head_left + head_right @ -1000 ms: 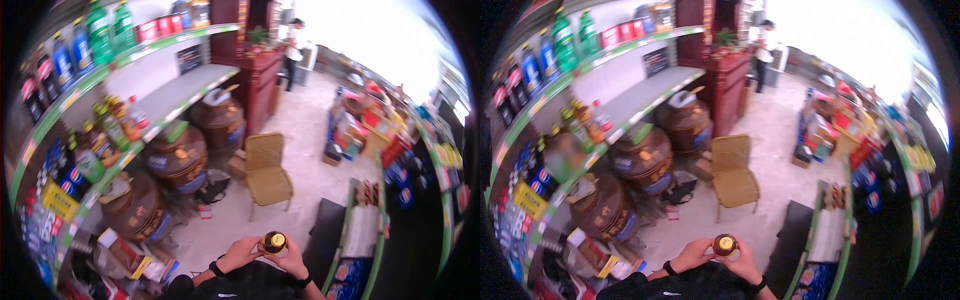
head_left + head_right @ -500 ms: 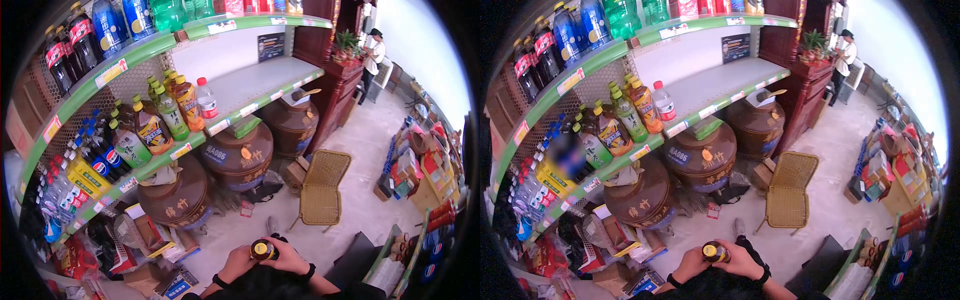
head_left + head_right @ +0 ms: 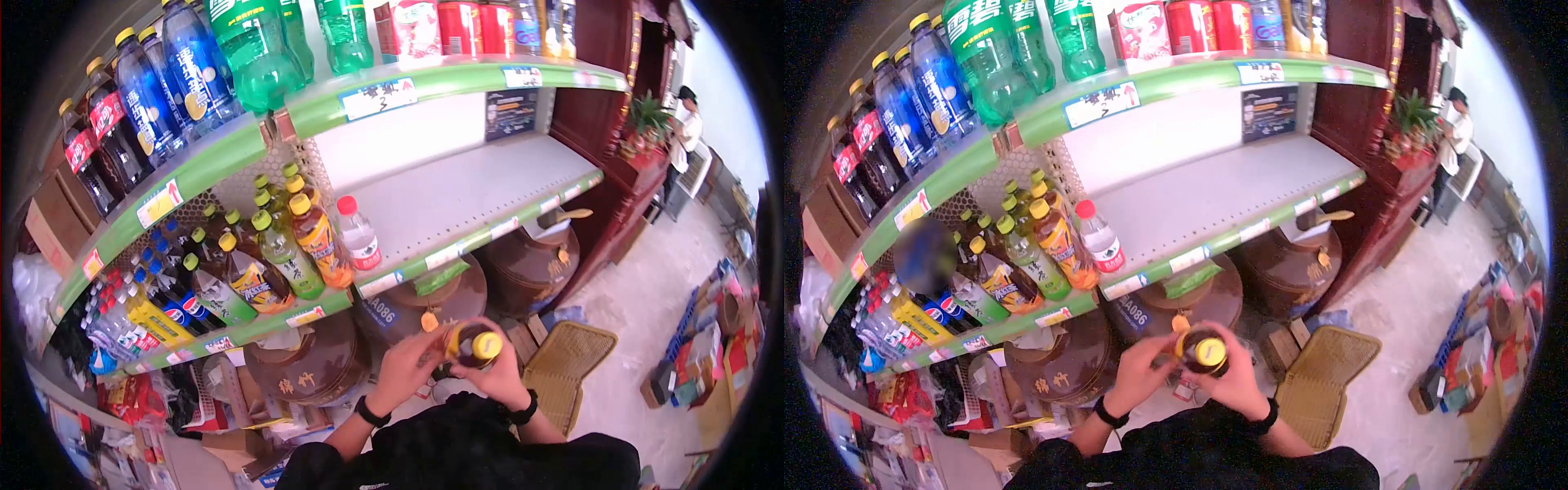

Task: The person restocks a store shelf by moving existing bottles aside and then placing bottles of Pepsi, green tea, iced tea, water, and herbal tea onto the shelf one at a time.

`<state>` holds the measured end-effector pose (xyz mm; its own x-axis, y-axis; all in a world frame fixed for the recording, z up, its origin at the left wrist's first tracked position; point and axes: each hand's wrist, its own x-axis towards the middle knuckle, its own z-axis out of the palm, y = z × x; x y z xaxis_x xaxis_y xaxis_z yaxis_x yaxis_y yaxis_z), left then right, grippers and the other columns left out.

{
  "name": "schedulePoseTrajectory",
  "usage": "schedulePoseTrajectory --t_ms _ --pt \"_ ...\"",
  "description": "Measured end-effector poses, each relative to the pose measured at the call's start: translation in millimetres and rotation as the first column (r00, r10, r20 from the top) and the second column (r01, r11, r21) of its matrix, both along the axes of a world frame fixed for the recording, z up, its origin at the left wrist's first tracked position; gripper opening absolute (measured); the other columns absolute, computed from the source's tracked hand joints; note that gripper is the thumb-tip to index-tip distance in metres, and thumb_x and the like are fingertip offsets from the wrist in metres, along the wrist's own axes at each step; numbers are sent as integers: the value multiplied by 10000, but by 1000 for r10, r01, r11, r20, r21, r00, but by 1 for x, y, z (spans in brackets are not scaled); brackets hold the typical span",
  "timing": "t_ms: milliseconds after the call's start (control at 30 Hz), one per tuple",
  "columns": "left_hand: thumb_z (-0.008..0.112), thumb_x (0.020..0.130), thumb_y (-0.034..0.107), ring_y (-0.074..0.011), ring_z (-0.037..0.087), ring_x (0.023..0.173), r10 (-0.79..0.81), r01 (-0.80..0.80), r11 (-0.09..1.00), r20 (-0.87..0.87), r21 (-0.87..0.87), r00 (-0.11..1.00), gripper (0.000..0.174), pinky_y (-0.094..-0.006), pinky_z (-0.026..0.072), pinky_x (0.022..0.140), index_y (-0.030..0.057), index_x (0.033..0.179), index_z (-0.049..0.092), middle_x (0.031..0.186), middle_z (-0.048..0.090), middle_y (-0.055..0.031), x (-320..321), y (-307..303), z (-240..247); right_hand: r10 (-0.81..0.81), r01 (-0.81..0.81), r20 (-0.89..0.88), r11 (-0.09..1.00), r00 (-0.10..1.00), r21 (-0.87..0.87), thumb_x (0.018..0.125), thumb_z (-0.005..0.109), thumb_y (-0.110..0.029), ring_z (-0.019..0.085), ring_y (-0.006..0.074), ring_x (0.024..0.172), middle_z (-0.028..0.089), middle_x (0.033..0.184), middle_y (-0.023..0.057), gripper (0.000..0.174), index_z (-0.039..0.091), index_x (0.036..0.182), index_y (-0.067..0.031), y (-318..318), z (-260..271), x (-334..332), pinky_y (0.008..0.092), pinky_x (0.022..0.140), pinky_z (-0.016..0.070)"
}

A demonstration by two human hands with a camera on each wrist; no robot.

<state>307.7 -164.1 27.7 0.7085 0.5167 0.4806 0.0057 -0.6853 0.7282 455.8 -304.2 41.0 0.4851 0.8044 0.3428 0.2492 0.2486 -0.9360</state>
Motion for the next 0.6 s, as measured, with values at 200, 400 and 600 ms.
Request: schedulePoseTrajectory --t_ms 200,400,600 --pt "761 863 40 -368 691 1070 284 -274 959 210 -76 936 403 -402 557 907 19 1243 631 1197 682 -178 99 49 8 -40 68 -98 948 994 311 701 903 23 608 213 1253 617 1382 145 881 455 1460 23 98 26 76 379 1087 488" --pt "721 892 61 -405 635 1187 361 -379 922 184 74 914 412 -445 532 973 10 1285 605 1293 635 -210 124 77 18 87 -94 52 984 995 152 782 879 -73 678 195 1140 702 1190 124 643 540 1320 19 181 53 130 357 1003 535" --pt "686 914 115 -414 631 1175 449 -461 878 112 130 886 537 -462 559 924 56 1429 545 1332 614 -198 128 88 10 268 -289 204 954 941 80 811 859 -121 701 211 1110 712 1193 141 655 522 1352 32 236 60 146 391 956 571"
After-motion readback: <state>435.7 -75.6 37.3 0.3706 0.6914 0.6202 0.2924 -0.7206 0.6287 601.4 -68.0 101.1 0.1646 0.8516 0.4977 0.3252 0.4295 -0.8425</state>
